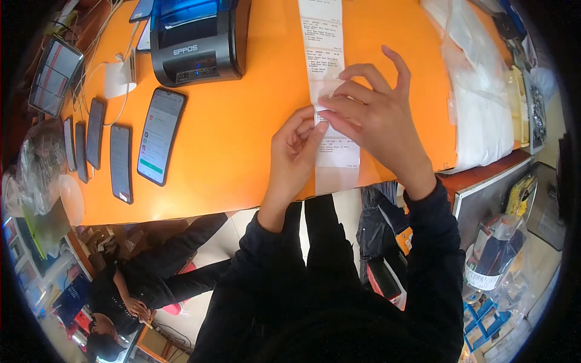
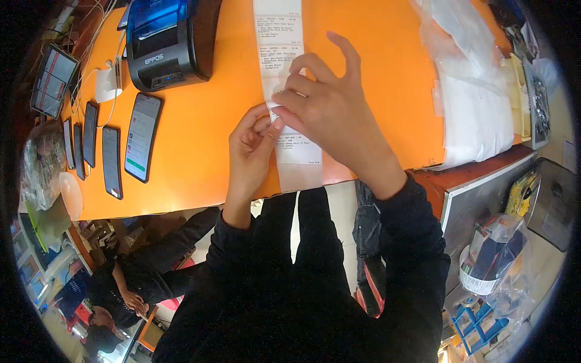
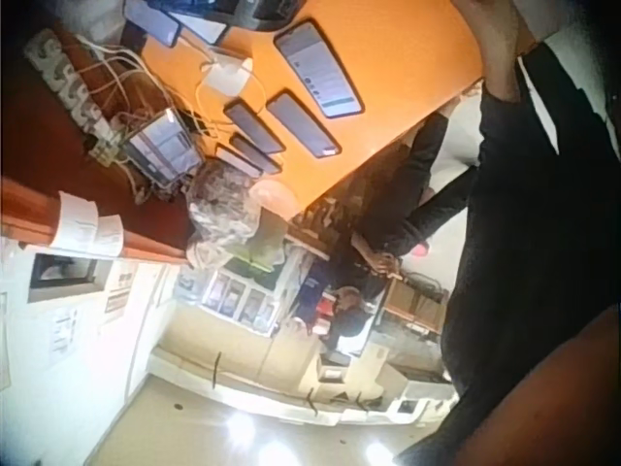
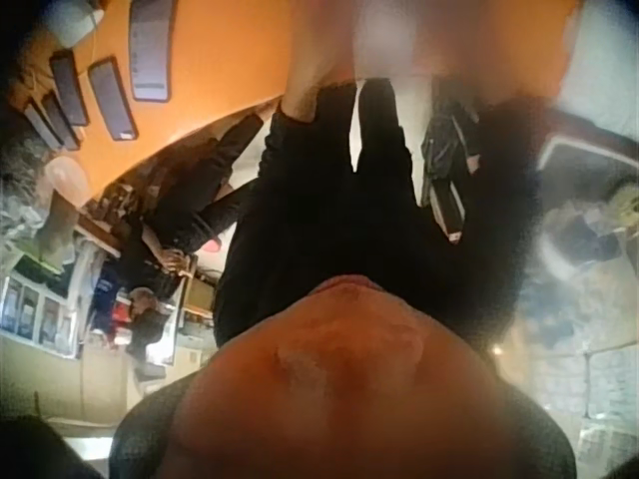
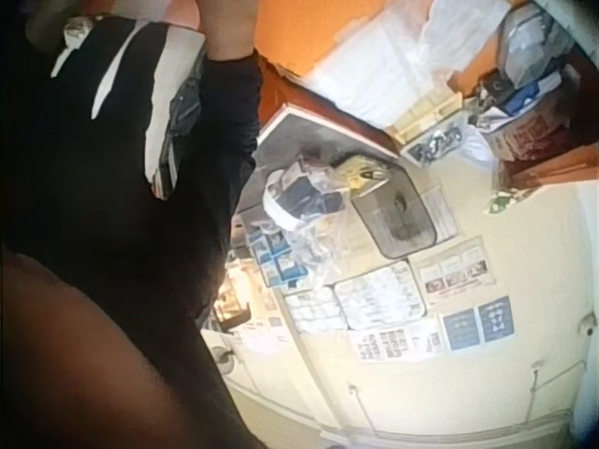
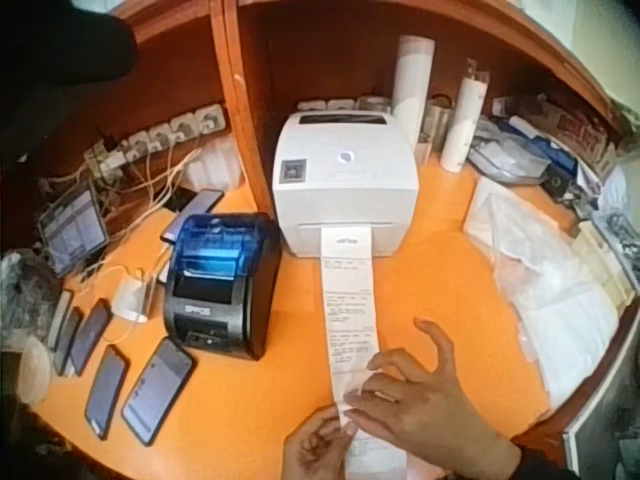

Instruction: The person packs food containers into bags, checks order receipts, scoops seasoned rice and wraps rice balls in paper, and folds and packs food boxes.

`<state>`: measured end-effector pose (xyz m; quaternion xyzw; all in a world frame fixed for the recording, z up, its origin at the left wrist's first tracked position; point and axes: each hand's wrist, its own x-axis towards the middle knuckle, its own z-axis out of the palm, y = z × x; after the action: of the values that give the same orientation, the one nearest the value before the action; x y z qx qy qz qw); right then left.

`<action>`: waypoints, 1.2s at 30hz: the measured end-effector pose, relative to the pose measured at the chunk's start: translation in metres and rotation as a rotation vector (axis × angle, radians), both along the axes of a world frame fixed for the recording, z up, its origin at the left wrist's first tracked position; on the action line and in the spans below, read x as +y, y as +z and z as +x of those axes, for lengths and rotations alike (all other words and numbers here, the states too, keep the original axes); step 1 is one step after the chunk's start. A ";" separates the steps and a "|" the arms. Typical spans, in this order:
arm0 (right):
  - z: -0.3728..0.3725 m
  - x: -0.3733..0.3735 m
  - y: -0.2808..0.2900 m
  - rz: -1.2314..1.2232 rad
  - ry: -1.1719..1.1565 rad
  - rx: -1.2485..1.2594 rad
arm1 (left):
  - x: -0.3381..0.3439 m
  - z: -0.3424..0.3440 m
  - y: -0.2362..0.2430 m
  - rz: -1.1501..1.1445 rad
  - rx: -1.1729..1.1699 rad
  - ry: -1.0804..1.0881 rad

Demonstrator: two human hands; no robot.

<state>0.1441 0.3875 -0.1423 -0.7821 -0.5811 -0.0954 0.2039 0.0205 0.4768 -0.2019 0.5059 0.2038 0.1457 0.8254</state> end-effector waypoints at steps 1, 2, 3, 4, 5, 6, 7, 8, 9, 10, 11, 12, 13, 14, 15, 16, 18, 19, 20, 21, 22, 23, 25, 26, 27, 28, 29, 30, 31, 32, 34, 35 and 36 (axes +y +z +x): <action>0.001 -0.002 -0.001 -0.001 -0.003 -0.010 | 0.000 0.000 0.000 0.024 -0.008 -0.009; 0.002 -0.003 -0.004 0.040 -0.006 0.011 | 0.000 0.000 0.001 0.023 -0.018 -0.014; 0.004 -0.006 -0.004 0.080 -0.011 0.032 | -0.002 -0.001 0.002 0.015 -0.014 -0.019; 0.007 -0.008 -0.001 0.077 -0.021 0.022 | -0.004 -0.001 0.004 0.006 -0.009 -0.028; 0.011 -0.012 0.003 0.142 -0.158 0.152 | -0.004 -0.002 0.003 0.001 -0.021 -0.044; 0.014 -0.018 0.007 0.209 -0.302 0.277 | -0.004 -0.004 0.001 0.031 0.022 -0.024; 0.015 -0.024 0.014 0.204 -0.333 0.259 | -0.003 -0.007 0.002 0.059 0.063 -0.013; 0.015 -0.036 0.022 0.530 -0.515 0.593 | -0.006 -0.008 0.001 0.171 0.132 0.024; 0.013 -0.050 0.030 0.889 -0.685 0.899 | -0.010 -0.010 0.003 0.284 0.191 0.054; 0.001 -0.070 0.041 0.949 -0.757 0.683 | -0.015 -0.012 0.012 0.692 0.186 0.145; -0.017 -0.092 0.047 0.883 -0.804 0.489 | -0.025 -0.012 0.025 1.090 0.131 0.257; -0.038 -0.100 0.042 0.851 -0.842 0.312 | -0.036 -0.024 0.041 0.873 0.098 0.218; -0.058 -0.116 0.050 0.777 -0.779 0.054 | -0.049 -0.035 0.066 0.646 0.060 0.145; -0.073 -0.135 0.039 0.797 -0.608 -0.115 | -0.069 -0.040 0.086 0.356 -0.083 -0.074; -0.102 -0.145 0.058 0.568 -0.686 -0.137 | -0.082 -0.042 0.103 0.083 -0.184 -0.290; -0.125 -0.158 0.064 0.537 -0.734 -0.189 | -0.107 -0.039 0.122 0.071 -0.227 -0.375; -0.156 -0.191 0.065 0.504 -0.854 -0.240 | -0.162 -0.040 0.150 -0.059 -0.068 -0.386; -0.166 -0.211 0.068 0.496 -0.904 -0.252 | -0.181 -0.038 0.154 -0.042 -0.093 -0.426; -0.174 -0.228 0.079 0.518 -0.939 -0.276 | -0.196 -0.040 0.156 0.066 -0.085 -0.517; -0.181 -0.245 0.093 0.513 -1.028 -0.213 | -0.211 -0.040 0.159 0.179 -0.077 -0.600; -0.192 -0.259 0.104 0.508 -1.098 -0.131 | -0.224 -0.043 0.163 0.248 -0.140 -0.619; -0.204 -0.278 0.110 0.534 -1.114 -0.135 | -0.237 -0.046 0.165 0.272 -0.147 -0.635; -0.227 -0.322 0.121 0.739 -1.201 0.127 | -0.264 -0.050 0.164 0.344 -0.185 -0.709; -0.234 -0.347 0.124 0.758 -1.186 0.131 | -0.277 -0.054 0.157 0.364 -0.178 -0.738; -0.238 -0.374 0.126 0.903 -1.262 0.341 | -0.293 -0.056 0.150 0.383 -0.178 -0.724; -0.243 -0.395 0.126 1.044 -1.336 0.566 | -0.306 -0.058 0.145 0.507 -0.212 -0.841; -0.247 -0.417 0.122 1.056 -1.325 0.584 | -0.320 -0.060 0.143 0.630 -0.239 -0.956; -0.252 -0.435 0.114 0.933 -1.210 0.655 | -0.339 -0.064 0.144 0.634 -0.270 -1.019; -0.254 -0.450 0.108 0.807 -1.088 0.721 | -0.358 -0.066 0.144 0.636 -0.297 -1.079; -0.255 -0.461 0.110 0.778 -1.108 0.703 | -0.374 -0.064 0.143 0.653 -0.276 -1.073; -0.255 -0.485 0.120 0.672 -1.177 0.604 | -0.398 -0.061 0.136 0.644 -0.255 -1.084; -0.250 -0.495 0.125 0.558 -1.251 0.471 | -0.408 -0.056 0.132 0.647 -0.240 -1.069; -0.243 -0.499 0.134 0.551 -1.232 0.484 | -0.416 -0.052 0.128 0.546 -0.202 -1.059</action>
<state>-0.0984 -0.1116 -0.0087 -0.8873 0.0727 -0.1604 0.4262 -0.0312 0.0611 -0.0734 0.7159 -0.2001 -0.1907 0.6411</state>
